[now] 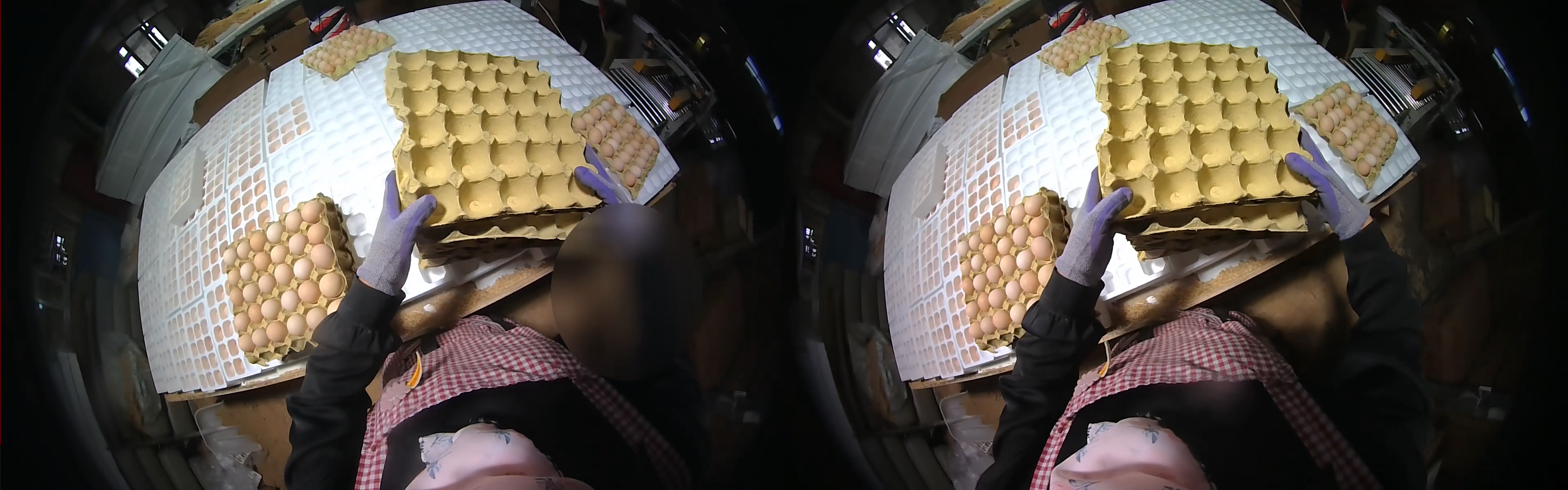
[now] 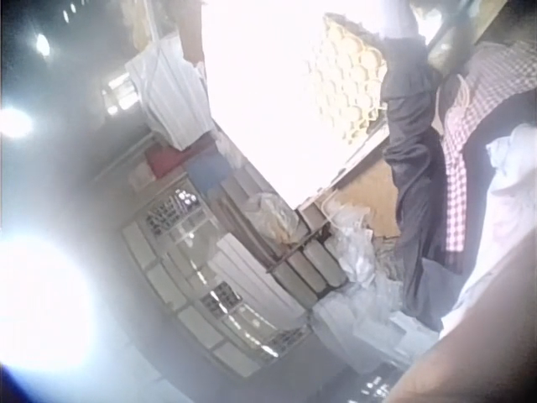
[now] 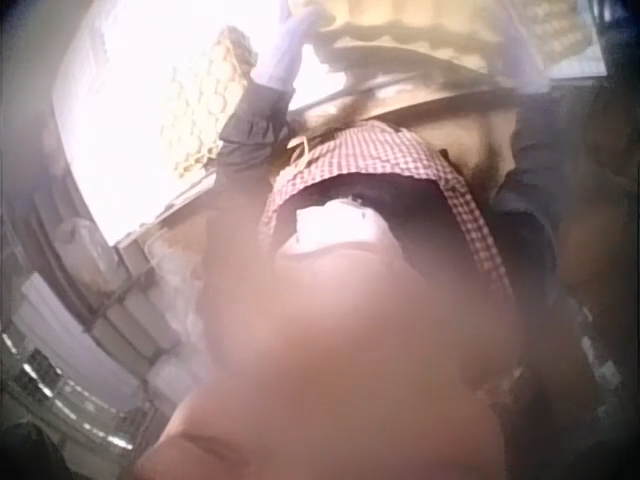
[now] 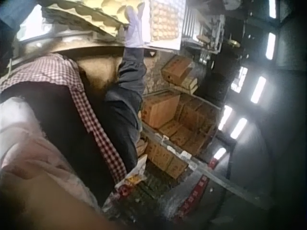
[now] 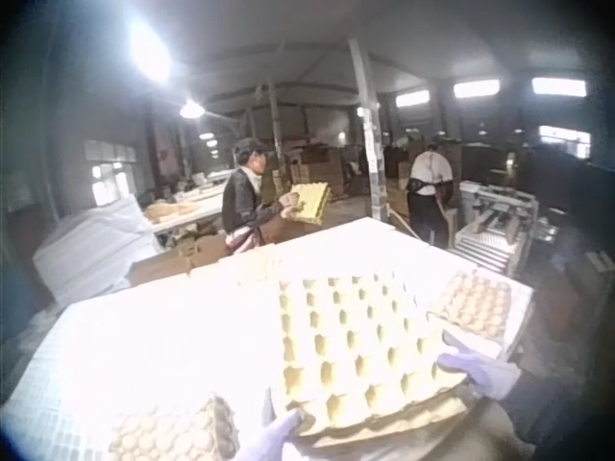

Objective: The person sorts eggs from one tray into another, transferring them by hand while wearing gloves at a workspace.

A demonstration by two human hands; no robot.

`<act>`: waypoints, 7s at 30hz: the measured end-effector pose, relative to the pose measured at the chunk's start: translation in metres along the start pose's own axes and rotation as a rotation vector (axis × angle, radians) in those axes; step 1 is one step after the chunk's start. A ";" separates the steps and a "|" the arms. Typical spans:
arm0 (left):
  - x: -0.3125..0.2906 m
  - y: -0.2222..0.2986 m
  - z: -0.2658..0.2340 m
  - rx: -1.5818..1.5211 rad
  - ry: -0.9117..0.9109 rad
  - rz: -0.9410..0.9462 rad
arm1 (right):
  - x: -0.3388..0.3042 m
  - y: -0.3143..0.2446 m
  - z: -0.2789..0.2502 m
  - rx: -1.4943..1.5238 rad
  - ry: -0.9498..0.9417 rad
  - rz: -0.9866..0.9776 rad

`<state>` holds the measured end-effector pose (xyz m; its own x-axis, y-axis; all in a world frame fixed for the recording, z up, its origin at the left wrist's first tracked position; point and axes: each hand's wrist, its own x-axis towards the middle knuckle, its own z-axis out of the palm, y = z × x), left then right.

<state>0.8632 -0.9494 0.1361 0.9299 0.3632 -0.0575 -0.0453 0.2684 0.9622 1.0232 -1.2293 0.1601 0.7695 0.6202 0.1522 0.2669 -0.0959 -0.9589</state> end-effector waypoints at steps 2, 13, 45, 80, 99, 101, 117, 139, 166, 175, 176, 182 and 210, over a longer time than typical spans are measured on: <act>0.003 0.005 -0.001 -0.047 -0.088 0.006 | -0.003 0.029 -0.016 -0.419 -0.044 -0.385; -0.011 -0.021 0.013 0.167 -0.031 -0.056 | -0.010 0.063 -0.058 -0.996 -0.165 -0.576; -0.206 0.039 -0.296 0.369 0.766 0.541 | 0.149 -0.038 0.348 0.218 -0.482 -0.631; -0.148 -0.020 -0.353 -0.215 0.342 -0.056 | 0.029 0.036 0.337 0.485 -0.416 0.056; -0.095 -0.045 -0.228 -0.181 0.336 -0.170 | 0.156 0.097 0.170 -0.819 0.222 -0.195; -0.096 -0.042 -0.223 -0.164 0.348 -0.164 | 0.182 0.148 0.161 -1.031 0.044 0.004; -0.192 -0.007 -0.180 1.424 0.244 0.079 | 0.050 -0.037 0.257 -0.613 -0.672 -0.599; -0.172 -0.007 -0.189 0.873 0.352 0.200 | 0.065 -0.057 0.282 0.137 -0.817 0.158; -0.245 -0.070 -0.390 1.134 0.663 -0.159 | -0.027 -0.003 0.613 -1.054 -0.811 -0.350; -0.174 -0.104 -0.432 1.278 0.447 0.028 | -0.010 0.020 0.618 -0.655 -0.472 -0.322; -0.179 -0.105 -0.427 1.292 0.448 -0.042 | -0.013 -0.023 0.596 -0.425 -0.528 -0.307; -0.161 -0.006 -0.296 0.775 0.137 0.428 | 0.017 -0.051 0.431 -0.788 -0.194 -0.418; -0.055 0.010 -0.259 1.695 0.416 -0.023 | 0.150 -0.039 0.456 -1.360 -0.526 -0.405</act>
<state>0.7170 -0.7357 0.0802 0.7649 0.6311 0.1289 0.6171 -0.7753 0.1343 0.8637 -0.7777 0.1110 0.3044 0.9517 -0.0386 0.9475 -0.2984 0.1150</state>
